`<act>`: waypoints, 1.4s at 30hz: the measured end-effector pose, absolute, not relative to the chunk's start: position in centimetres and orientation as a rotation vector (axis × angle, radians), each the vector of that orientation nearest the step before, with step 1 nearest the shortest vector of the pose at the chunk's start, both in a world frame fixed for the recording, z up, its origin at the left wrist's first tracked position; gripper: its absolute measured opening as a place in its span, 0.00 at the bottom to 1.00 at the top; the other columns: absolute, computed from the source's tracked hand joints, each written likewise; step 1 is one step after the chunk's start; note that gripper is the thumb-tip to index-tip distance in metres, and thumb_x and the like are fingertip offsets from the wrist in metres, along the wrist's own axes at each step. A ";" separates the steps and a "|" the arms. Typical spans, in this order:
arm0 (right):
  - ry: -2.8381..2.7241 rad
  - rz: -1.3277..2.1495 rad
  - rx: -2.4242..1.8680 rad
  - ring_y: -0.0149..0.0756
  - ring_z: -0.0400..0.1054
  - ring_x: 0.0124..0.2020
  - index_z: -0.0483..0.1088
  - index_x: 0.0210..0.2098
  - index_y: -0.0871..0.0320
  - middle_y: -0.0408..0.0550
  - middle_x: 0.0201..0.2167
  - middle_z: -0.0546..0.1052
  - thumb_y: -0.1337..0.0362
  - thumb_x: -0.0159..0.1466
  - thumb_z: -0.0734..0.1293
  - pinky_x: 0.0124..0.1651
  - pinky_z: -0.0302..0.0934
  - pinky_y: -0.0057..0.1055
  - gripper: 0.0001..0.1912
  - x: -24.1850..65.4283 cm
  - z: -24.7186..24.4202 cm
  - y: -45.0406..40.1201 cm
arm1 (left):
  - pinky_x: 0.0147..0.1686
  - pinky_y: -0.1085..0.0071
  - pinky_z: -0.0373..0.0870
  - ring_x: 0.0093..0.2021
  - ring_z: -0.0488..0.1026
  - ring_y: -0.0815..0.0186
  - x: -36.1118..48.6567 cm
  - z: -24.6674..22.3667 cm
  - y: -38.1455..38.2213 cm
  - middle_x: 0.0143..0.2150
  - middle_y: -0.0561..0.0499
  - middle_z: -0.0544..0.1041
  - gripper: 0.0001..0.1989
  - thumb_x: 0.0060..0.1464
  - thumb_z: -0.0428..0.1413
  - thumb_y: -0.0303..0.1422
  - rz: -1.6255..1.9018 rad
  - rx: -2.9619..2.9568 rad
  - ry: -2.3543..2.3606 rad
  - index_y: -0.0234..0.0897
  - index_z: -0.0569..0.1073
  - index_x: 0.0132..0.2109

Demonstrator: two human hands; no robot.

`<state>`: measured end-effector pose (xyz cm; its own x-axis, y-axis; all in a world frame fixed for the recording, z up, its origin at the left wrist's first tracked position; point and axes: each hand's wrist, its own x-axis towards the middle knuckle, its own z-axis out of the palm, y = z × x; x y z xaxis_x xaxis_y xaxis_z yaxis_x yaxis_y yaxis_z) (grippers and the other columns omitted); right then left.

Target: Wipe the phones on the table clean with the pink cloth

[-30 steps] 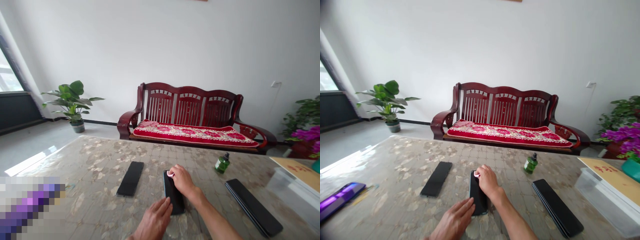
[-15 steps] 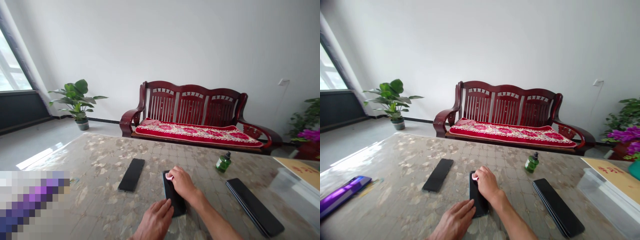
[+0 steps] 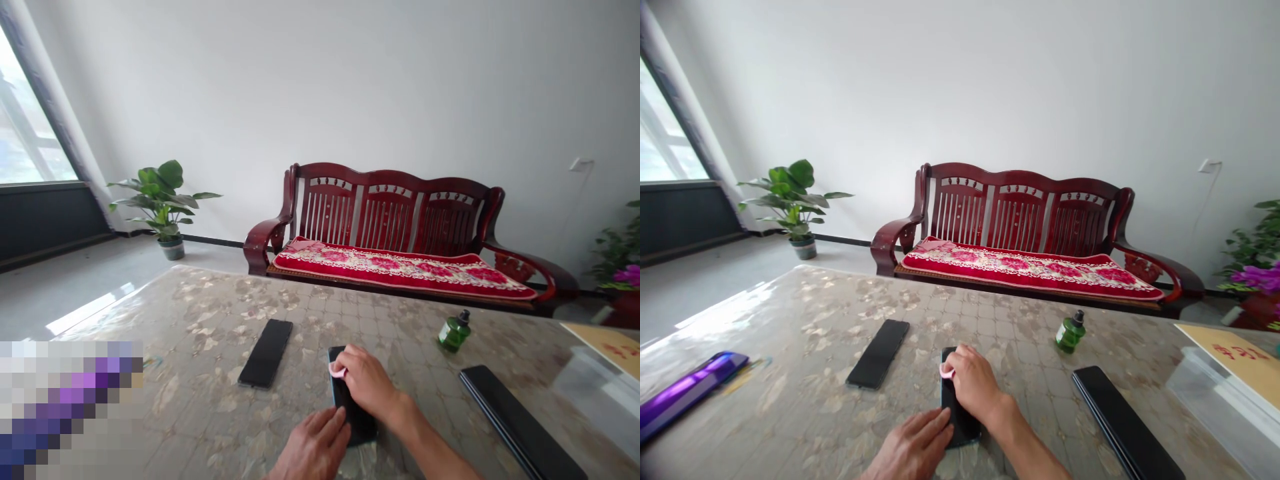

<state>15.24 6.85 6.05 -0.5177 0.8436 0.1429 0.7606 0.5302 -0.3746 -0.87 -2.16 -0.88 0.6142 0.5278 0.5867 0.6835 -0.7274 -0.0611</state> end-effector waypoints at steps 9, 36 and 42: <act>-2.374 0.395 -1.407 0.32 0.68 0.39 0.74 0.32 0.55 0.45 0.35 0.75 0.70 0.66 0.60 0.42 0.55 0.25 0.12 16.2 5.8 7.7 | 0.41 0.72 0.74 0.42 0.77 0.62 -0.2 0.8 -2.1 0.44 0.46 0.79 0.08 0.60 0.50 0.25 -0.704 -2.752 -1.124 0.37 0.73 0.43; -2.388 0.634 -1.334 0.34 0.67 0.43 0.75 0.33 0.53 0.45 0.38 0.75 0.74 0.61 0.59 0.44 0.55 0.26 0.15 17.2 6.8 3.3 | 0.60 0.54 0.58 0.65 0.59 0.50 -0.7 8.1 10.1 0.67 0.47 0.60 0.37 0.45 0.62 0.30 0.062 -3.293 -0.909 0.46 0.62 0.63; -2.532 0.684 -1.248 0.33 0.67 0.40 0.74 0.32 0.52 0.43 0.34 0.74 0.74 0.62 0.59 0.42 0.54 0.24 0.15 18.7 6.8 1.3 | 0.53 0.56 0.65 0.56 0.67 0.49 -0.9 8.8 9.2 0.61 0.46 0.66 0.37 0.39 0.66 0.34 0.083 -3.118 -1.120 0.47 0.66 0.59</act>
<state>18.72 1.25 6.82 -0.6078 0.7941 0.0051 0.6834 0.5263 -0.5059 -0.94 9.22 8.79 0.7720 0.6270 -0.1048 0.6356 -0.7583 0.1451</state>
